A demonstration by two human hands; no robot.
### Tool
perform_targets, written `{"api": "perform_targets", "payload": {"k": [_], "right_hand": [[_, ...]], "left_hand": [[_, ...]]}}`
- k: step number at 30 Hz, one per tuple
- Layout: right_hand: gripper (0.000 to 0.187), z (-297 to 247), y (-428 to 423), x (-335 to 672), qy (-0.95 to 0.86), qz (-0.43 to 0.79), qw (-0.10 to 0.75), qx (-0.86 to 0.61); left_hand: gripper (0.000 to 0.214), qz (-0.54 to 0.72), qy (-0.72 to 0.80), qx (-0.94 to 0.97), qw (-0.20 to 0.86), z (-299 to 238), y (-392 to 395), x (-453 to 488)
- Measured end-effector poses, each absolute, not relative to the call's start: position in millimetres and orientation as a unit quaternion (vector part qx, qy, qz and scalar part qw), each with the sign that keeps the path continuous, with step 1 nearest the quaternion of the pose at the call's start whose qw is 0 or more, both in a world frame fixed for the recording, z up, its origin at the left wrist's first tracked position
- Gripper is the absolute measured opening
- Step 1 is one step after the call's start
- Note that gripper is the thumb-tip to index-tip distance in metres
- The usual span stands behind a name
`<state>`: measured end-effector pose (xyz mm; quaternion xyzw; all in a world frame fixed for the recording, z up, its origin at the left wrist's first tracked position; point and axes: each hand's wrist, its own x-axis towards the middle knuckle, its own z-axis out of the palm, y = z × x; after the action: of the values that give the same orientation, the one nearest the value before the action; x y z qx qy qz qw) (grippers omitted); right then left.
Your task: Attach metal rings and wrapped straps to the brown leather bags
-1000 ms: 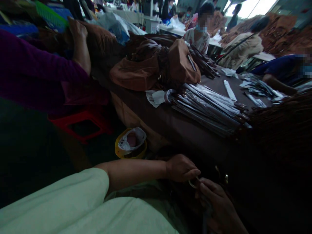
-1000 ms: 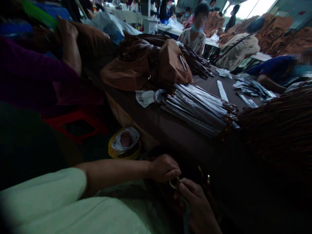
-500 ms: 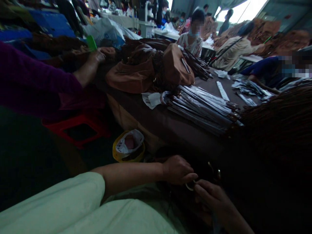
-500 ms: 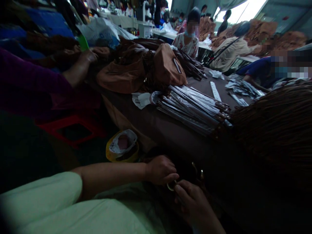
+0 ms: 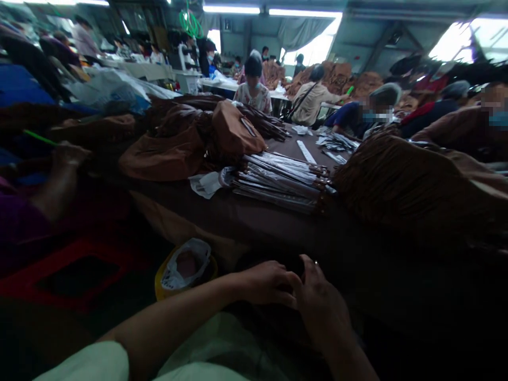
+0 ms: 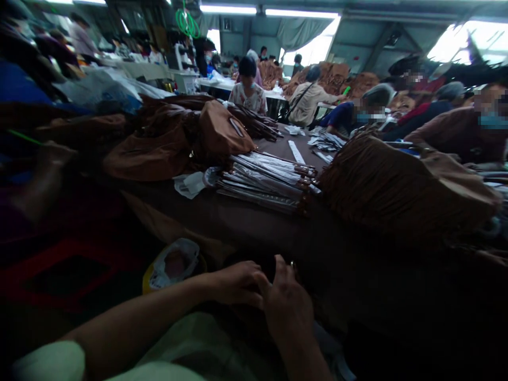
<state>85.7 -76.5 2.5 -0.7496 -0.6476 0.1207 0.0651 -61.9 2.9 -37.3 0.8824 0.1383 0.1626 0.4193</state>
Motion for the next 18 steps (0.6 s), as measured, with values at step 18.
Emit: {"api": "perform_targets", "payload": {"k": [18], "right_hand": [[0.070, -27.6, -116.2, 117.0, -0.692, 0.105, 0.272, -0.660]], "left_hand": [[0.043, 0.174, 0.251, 0.638, 0.707, -35.7, 8.3, -72.1]]}}
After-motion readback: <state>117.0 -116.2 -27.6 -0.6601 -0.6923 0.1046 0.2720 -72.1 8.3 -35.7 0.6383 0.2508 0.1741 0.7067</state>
